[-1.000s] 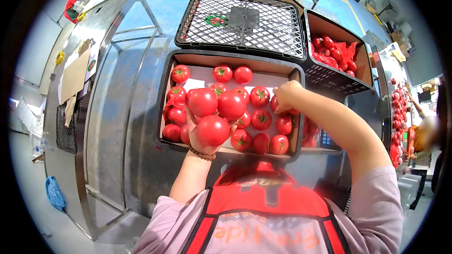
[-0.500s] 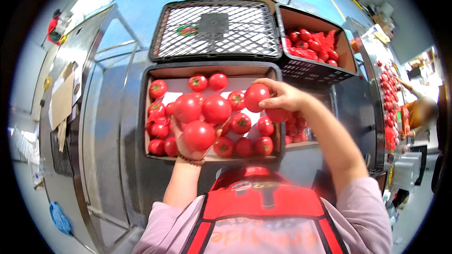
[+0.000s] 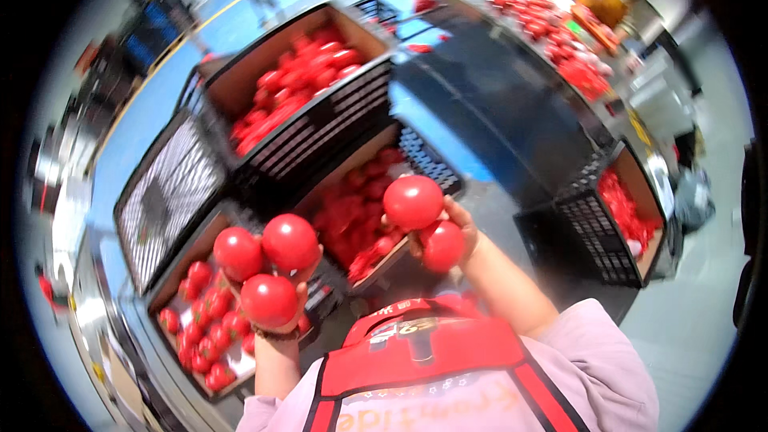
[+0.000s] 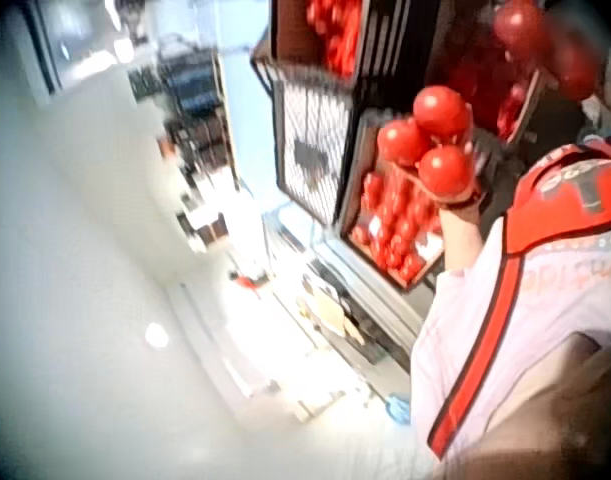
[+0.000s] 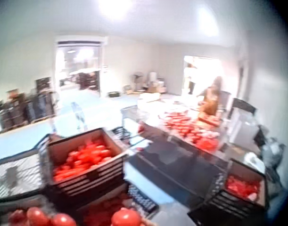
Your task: The person removes red plastic bags from a crate of tomatoes, then picks up several tomatoes and places them onto a metal table where another person is wrapping them in foam nets. The tomatoes are moved from the crate to the table for further processing.
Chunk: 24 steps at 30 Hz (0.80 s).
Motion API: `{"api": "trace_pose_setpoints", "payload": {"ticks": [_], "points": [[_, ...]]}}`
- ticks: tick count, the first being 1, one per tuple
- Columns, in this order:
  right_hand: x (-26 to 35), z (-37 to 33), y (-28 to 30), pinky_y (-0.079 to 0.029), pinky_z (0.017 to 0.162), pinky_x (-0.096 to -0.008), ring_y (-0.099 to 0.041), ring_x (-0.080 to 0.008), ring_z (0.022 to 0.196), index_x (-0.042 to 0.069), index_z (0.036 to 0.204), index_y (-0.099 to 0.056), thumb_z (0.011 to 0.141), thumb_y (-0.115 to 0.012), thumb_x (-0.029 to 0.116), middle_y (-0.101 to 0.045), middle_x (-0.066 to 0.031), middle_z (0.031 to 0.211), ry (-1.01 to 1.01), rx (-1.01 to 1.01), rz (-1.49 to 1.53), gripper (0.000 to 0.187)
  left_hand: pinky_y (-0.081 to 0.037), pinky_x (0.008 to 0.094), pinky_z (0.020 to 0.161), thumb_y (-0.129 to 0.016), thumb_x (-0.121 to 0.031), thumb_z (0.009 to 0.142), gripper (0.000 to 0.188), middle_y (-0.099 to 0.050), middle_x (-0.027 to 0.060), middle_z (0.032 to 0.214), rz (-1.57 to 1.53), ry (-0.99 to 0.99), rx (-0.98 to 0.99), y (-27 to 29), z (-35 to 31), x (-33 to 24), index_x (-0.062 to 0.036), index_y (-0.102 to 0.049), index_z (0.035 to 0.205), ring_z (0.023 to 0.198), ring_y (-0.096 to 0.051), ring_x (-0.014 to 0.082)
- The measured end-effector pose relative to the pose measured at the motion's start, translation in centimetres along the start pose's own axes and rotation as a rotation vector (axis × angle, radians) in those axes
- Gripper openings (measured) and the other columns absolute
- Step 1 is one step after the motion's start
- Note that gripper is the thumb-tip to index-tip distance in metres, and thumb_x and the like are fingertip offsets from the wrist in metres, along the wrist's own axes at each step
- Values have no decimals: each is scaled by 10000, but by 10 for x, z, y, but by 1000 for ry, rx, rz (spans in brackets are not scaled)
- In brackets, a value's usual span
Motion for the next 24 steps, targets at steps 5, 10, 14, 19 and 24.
{"api": "trace_pose_setpoints", "payload": {"ticks": [5,10,14,19,24], "points": [[146,-130,39,-610,706,-410,-703,-315,788,63,1432,-336,948,-541,447,-530,-230,1297,201,-173,-39,651,-474,677,925,-848,-209,703,846,-404,32,1401,737,-317,202,-79,110,161,-324,-353,1379,1328,-362,413],[257,-251,38,-592,667,-424,-694,-326,794,212,1493,-248,920,-606,404,-491,-170,1328,476,-381,-134,702,-496,644,914,-754,-430,746,777,-351,31,1453,58,365,133,-126,203,322,-315,-347,1397,1368,-292,433],[320,-316,39,-572,708,-444,-686,-335,812,232,1517,-209,920,-601,423,-494,-177,1342,755,-429,-81,740,-557,589,811,-598,-659,784,635,-258,65,1524,-356,922,117,-182,270,428,-263,-550,1279,1402,-166,498],[388,-386,57,-562,737,-438,-680,-302,821,64,1391,-393,908,-601,482,-601,-179,1195,976,-516,-91,672,-565,592,797,-646,-624,765,631,-251,117,1521,-299,1109,190,-240,350,544,-260,-546,1270,1399,-161,502],[464,-417,82,-567,736,-415,-675,-299,816,28,1357,-415,911,-598,483,-614,-175,1165,1251,-590,61,663,-572,589,766,-643,-653,741,718,-335,122,1479,-231,1277,241,-272,438,654,-246,-497,1314,1373,-232,502]]}}
Point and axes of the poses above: each hand's wrist, its own z-axis towards the middle knuckle, its own y-axis out of the back of the hand, x = y × z, the point moved 5 cm from there along z, towards the middle knuckle
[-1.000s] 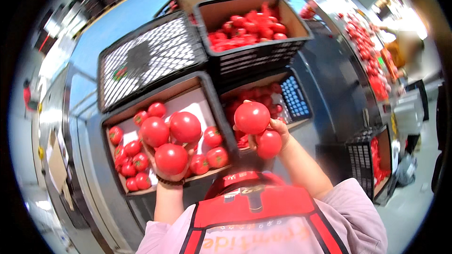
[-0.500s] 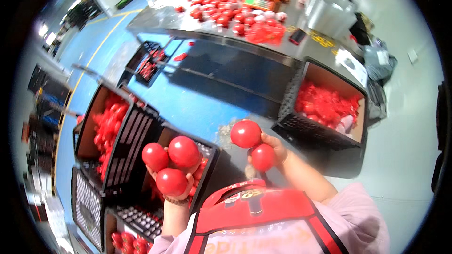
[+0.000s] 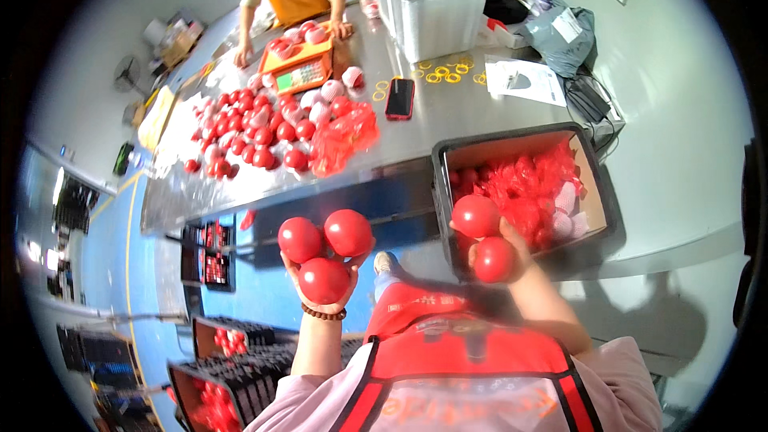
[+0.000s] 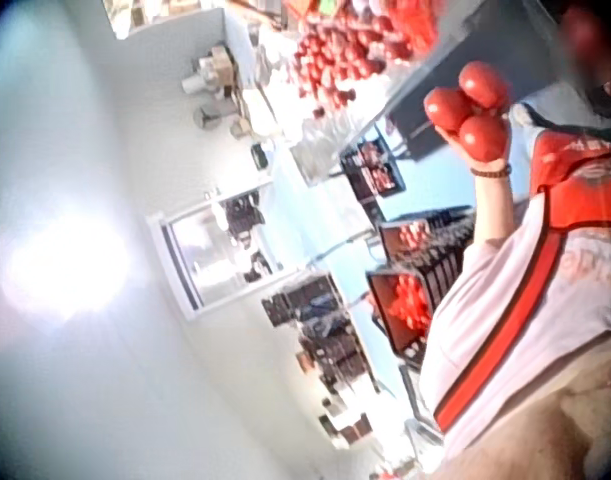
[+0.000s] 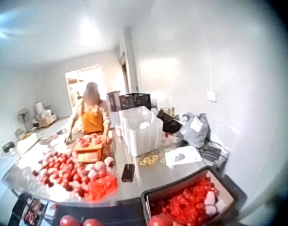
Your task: The person removes red plastic bags from a crate of tomatoes, then picks up several tomatoes and places them onto a metal table where another person is wrapping them in foam nets. The tomatoes are moved from the crate to the table for further processing.
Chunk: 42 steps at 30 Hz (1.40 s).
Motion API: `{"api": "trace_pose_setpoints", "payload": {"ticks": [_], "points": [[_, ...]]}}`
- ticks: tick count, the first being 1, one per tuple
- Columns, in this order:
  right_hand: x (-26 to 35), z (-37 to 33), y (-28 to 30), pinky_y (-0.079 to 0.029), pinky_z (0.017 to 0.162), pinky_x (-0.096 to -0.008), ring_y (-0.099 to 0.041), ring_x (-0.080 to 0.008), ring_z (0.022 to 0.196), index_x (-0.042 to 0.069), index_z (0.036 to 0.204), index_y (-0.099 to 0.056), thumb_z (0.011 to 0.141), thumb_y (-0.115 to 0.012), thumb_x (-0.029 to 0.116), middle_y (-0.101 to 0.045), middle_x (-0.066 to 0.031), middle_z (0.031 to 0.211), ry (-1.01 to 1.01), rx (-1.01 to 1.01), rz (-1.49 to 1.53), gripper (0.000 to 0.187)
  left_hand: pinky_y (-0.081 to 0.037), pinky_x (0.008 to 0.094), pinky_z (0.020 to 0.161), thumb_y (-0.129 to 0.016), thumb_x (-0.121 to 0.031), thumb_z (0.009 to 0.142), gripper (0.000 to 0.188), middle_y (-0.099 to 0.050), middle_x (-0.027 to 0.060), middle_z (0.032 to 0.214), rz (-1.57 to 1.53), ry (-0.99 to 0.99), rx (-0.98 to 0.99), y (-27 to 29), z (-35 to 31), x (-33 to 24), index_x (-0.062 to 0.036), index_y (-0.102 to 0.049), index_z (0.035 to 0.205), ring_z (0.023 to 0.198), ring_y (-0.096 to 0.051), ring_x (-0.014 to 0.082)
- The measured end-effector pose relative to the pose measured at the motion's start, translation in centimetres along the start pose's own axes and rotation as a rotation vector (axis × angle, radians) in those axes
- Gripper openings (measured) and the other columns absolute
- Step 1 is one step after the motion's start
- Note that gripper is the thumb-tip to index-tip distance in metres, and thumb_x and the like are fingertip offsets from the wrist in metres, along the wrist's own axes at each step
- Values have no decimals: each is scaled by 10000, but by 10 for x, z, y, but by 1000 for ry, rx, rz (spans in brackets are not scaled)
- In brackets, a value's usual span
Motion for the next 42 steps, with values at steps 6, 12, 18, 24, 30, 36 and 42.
{"api": "trace_pose_setpoints", "payload": {"ticks": [6,12,18,24,30,36,42], "points": [[25,121,5,-566,672,-422,-680,-322,752,64,1305,-471,946,-543,457,-647,-144,1103,276,-62,-81,538,-437,648,947,-541,-692,795,770,-472,110,1405,375,5,-115,31,146,-106,-172,-450,1356,1290,-437,399],[18,266,-16,-580,665,-415,-687,-303,777,96,1283,-490,956,-534,439,-667,-128,1060,226,-89,-71,476,-332,652,1056,-472,-740,805,871,-343,134,1507,160,161,29,44,234,-209,-146,-369,1434,1342,-385,400],[35,385,-27,-583,707,-395,-665,-275,902,106,1306,-469,951,-563,397,-608,-134,1165,161,-136,-94,468,-400,635,998,-500,-728,809,823,-436,127,1420,446,-92,-100,30,270,-277,-149,-421,1389,1294,-431,396],[57,499,-56,-571,811,-395,-661,-277,956,75,1296,-473,939,-581,403,-645,-111,1066,23,-54,-126,496,-433,615,978,-484,-665,861,711,-554,107,1310,251,-291,-302,11,262,-328,-159,-460,1358,1219,-521,344],[58,612,-98,-588,733,-391,-666,-234,889,117,1293,-491,930,-606,373,-617,-95,1107,-19,25,-277,459,-537,620,829,-464,-713,840,765,-455,99,1422,168,-369,-165,15,256,-370,-190,-429,1397,1261,-470,427],[72,711,-123,-585,714,-419,-642,-257,926,143,1322,-420,919,-628,313,-574,-108,1176,123,6,-505,484,-486,675,887,-475,-746,811,825,-428,110,1443,37,-362,-281,33,271,-414,-180,-416,1407,1297,-415,464],[82,765,-132,-565,818,-405,-593,-214,1064,161,1341,-399,927,-625,288,-558,-65,1211,228,-97,-592,488,-513,689,810,-479,-781,782,884,-407,149,1451,160,-277,-322,44,281,-476,-174,-392,1419,1269,-428,508]]}}
Point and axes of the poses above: each hand's wrist, its own z-axis towards the middle knuckle, its own y-axis out of the back of the hand, x = y × z, the point moved 5 cm from there along z, towards the middle knuckle
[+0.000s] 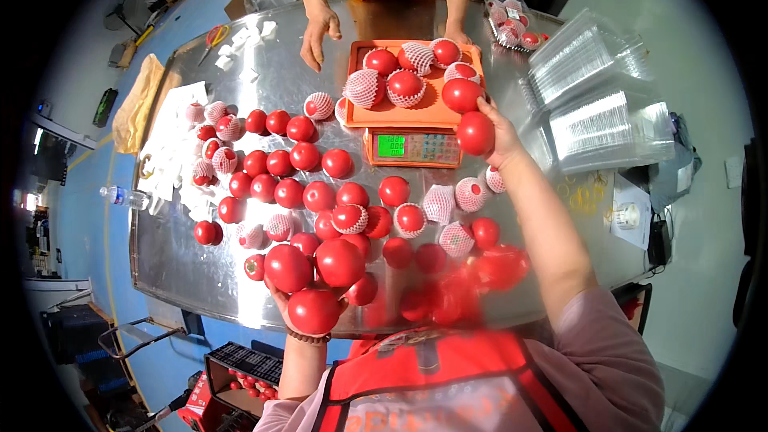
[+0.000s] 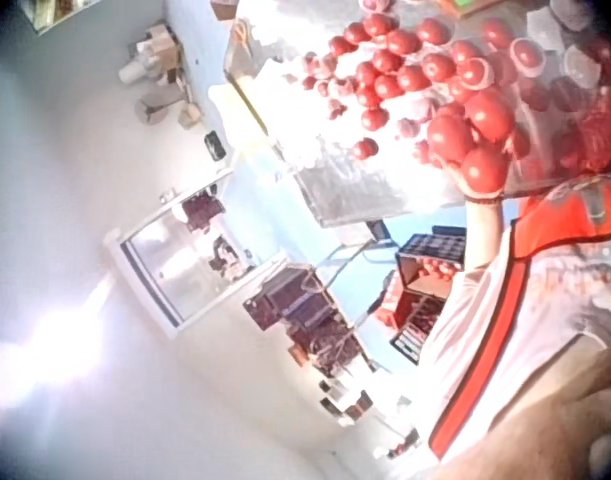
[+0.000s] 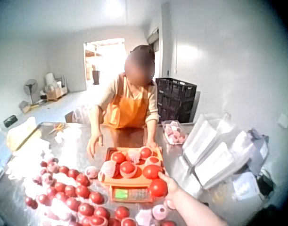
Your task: The person removes red plastic bags from a crate of tomatoes, then picks up several tomatoes and places them onto a metal table where another person is wrapping them in foam nets. The tomatoes are moved from the crate to the table for further processing.
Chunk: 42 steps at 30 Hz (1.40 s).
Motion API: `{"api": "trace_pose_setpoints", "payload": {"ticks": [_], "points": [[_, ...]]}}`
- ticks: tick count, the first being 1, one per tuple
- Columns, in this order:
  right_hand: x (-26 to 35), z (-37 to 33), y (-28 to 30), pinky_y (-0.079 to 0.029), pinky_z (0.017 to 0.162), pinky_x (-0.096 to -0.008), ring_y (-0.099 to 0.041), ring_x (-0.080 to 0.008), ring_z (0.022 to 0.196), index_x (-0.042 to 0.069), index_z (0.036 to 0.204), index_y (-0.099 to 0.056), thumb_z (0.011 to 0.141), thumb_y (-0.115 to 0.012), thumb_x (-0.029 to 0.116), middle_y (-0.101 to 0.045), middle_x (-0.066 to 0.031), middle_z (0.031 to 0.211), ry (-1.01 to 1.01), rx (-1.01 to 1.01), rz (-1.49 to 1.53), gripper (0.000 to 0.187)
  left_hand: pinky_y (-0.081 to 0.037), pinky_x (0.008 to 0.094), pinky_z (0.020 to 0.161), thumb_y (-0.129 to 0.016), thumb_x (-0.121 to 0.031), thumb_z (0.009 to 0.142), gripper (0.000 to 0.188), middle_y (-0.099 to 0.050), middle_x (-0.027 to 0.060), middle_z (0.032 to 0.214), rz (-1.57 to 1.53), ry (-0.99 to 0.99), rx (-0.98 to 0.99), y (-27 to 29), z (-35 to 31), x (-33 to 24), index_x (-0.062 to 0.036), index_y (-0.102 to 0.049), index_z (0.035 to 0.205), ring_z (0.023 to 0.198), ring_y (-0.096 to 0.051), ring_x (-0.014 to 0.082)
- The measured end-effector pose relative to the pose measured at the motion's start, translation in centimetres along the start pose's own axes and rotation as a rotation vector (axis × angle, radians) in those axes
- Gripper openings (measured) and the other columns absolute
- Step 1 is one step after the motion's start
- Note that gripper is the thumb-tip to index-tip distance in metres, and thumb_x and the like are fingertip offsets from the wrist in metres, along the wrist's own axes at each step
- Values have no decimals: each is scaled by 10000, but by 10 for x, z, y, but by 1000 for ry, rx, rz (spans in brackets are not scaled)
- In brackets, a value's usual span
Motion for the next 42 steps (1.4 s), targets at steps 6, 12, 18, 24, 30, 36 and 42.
{"api": "trace_pose_setpoints", "payload": {"ticks": [6,12,18,24,30,36,42], "points": [[-11,-34,11,-576,704,-393,-666,-260,800,79,1381,-399,945,-561,378,-514,-172,1323,-10,-9,245,553,-465,701,887,-455,-798,780,937,-361,154,1475,-192,52,36,6,23,-46,-126,-367,1428,1276,-417,513],[-22,-62,11,-556,693,-362,-658,-224,800,48,1434,-337,954,-512,462,-403,-212,1441,49,55,406,657,-393,702,977,-431,-781,796,922,-368,168,1465,-152,76,19,15,47,-70,-119,-356,1434,1311,-376,508],[-14,-55,12,-571,716,-363,-653,-235,813,87,1427,-345,945,-574,377,-451,-169,1396,36,-60,219,608,-352,697,1008,-427,-769,805,881,-356,150,1491,-295,203,203,-7,51,-46,-161,-371,1440,1322,-371,494],[-1,4,-15,-528,916,-423,-529,-230,1189,129,1441,-331,916,-639,265,-482,-85,1340,18,-92,-139,624,-371,651,1011,-396,-738,846,787,-500,137,1358,-101,115,115,-18,49,-24,-118,-477,1324,1241,-477,419],[-3,47,-19,-488,972,-415,-526,-254,1216,128,1464,-314,886,-677,275,-468,-113,1378,-105,-130,-379,698,-377,675,995,-370,-756,840,810,-488,143,1370,-11,121,22,-6,36,-17,-120,-468,1334,1251,-472,442],[12,73,11,-455,989,-389,-561,-279,1188,150,1439,-402,828,-723,283,-538,-167,1338,-62,-83,-1063,702,-387,687,978,-385,-775,821,843,-456,147,1410,-112,113,30,-4,30,-14,-130,-451,1360,1266,-440,490],[36,53,-9,-468,953,-417,-593,-338,1130,180,1422,-428,847,-661,385,-619,-166,1225,6,-271,-1743,653,-373,682,997,-388,-782,818,851,-433,157,1433,-162,162,87,-9,32,-5,-137,-445,1371,1283,-422,489]]}}
Point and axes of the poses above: each hand's wrist, its own z-axis towards the middle knuckle, its own y-axis out of the back of the hand, x = y × z, the point moved 5 cm from there along z, towards the middle knuckle
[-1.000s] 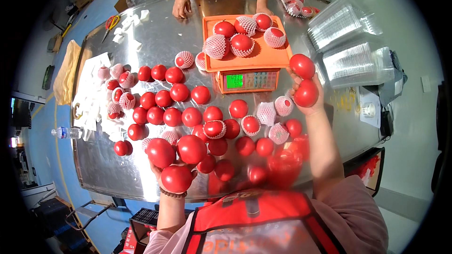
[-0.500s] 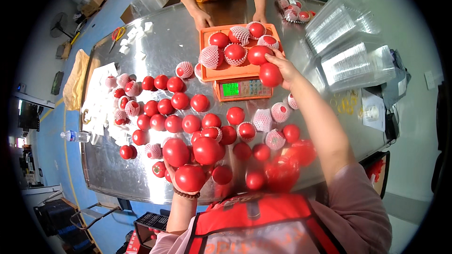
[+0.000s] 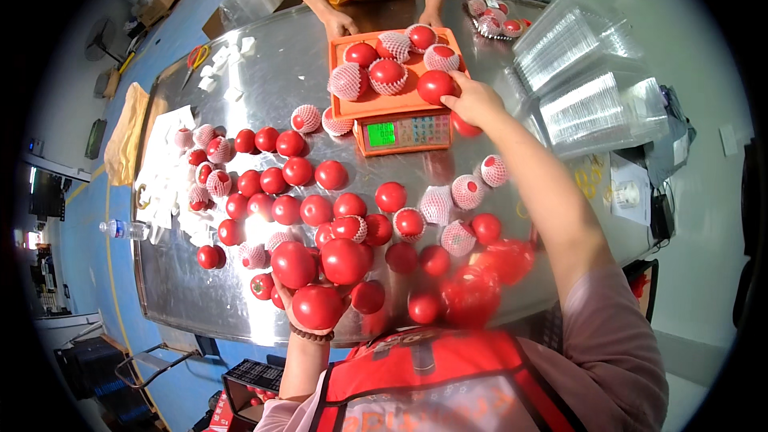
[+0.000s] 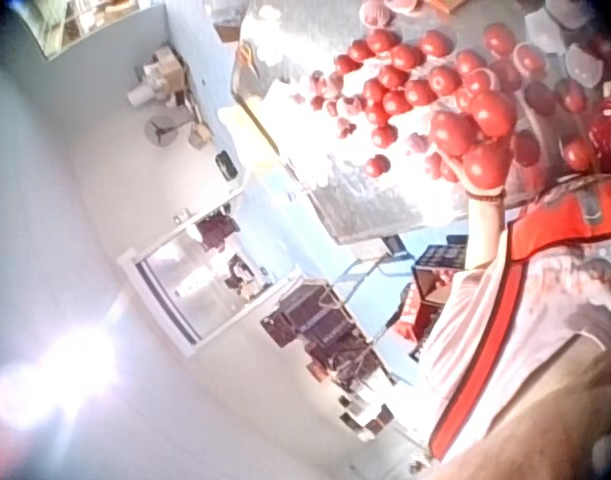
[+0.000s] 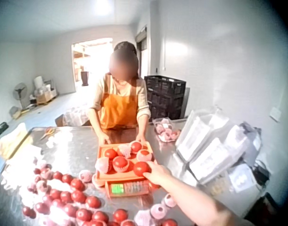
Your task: The person removes red plastic bags from a crate of tomatoes, then picks up several tomatoes and places them onto a metal table where another person is wrapping them in foam nets. The tomatoes are moved from the crate to the table for further processing.
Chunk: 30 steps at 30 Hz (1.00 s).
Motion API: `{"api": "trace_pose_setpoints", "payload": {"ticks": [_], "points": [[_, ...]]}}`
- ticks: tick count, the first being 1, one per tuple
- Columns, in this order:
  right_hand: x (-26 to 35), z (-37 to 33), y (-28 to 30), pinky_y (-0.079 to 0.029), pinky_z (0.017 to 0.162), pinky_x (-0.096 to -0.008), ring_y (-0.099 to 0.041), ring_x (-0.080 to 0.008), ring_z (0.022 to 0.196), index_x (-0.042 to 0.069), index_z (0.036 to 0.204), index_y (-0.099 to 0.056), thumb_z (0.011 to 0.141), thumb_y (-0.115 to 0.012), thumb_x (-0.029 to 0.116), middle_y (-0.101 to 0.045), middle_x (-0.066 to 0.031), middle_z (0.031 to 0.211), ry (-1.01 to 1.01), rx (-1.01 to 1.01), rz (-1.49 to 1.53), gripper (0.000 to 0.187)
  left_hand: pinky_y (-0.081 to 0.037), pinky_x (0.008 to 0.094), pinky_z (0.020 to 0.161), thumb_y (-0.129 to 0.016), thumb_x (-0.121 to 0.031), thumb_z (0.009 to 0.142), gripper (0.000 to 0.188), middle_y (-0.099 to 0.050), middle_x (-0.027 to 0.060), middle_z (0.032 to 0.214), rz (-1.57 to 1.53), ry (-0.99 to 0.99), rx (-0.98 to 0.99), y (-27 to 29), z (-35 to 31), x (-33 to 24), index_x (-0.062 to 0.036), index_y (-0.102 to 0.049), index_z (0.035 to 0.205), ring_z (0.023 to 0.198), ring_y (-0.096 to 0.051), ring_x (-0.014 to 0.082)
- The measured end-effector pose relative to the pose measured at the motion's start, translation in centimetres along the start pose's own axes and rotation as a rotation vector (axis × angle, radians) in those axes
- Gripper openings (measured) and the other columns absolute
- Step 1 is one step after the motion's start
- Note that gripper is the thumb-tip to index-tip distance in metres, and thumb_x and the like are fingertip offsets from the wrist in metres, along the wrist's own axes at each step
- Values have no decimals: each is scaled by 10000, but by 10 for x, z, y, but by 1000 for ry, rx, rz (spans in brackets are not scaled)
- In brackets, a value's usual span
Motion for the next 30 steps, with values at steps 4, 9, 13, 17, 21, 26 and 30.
{"api": "trace_pose_setpoints", "payload": {"ticks": [4,9,13,17,21,26,30], "points": [[-5,1,-1,-478,920,-418,-623,-341,1063,173,1431,-407,844,-658,411,-671,-152,1100,-84,-119,147,682,-368,677,1007,-385,-788,816,861,-416,158,1449,252,7,-158,12,11,2,-141,-439,1381,1308,-410,460],[-98,8,-32,-488,880,-407,-650,-327,993,67,1324,-514,830,-688,409,-692,-172,1024,-188,-400,565,626,-397,693,966,-384,-791,816,881,-405,164,1461,190,-11,-215,7,17,4,-133,-422,1401,1308,-409,463],[-182,3,-57,-493,858,-411,-655,-351,948,33,1067,-667,841,-656,438,-693,-204,982,-278,-396,314,464,-428,709,920,-394,-791,813,898,-402,171,1461,166,75,-51,26,18,-4,-118,-411,1406,1299,-408,480],[-205,14,-87,-501,830,-415,-659,-356,917,28,912,-711,847,-631,457,-692,-208,930,-323,-248,293,441,-438,704,921,-402,-793,808,898,-402,166,1460,191,87,-14,31,22,-8,-125,-408,1409,1309,-397,476],[-183,31,-77,-502,821,-411,-666,-339,903,39,918,-714,852,-629,442,-698,-189,931,-264,-153,118,416,-449,689,924,-411,-790,808,899,-411,155,1455,93,98,-141,45,28,-9,-128,-403,1416,1307,-411,454],[-167,85,-46,-499,852,-395,-667,-323,956,46,1047,-696,828,-673,415,-700,-176,1007,-202,-229,250,429,-490,597,916,-426,-772,818,867,-476,127,1390,144,114,-106,35,42,-12,-128,-426,1399,1229,-488,409],[-144,57,-37,-466,959,-392,-589,-360,1140,18,1280,-572,766,-734,442,-610,-224,1223,-197,53,10,686,-526,475,813,-414,-762,831,803,-593,103,1197,186,5,-186,56,35,-23,-117,-517,1298,989,-604,311]]}}
Point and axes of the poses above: each hand's wrist, its own z-axis towards the middle knuckle, its own y-axis out of the back of the hand, x = y × z, the point moved 5 cm from there along z, towards the middle knuckle
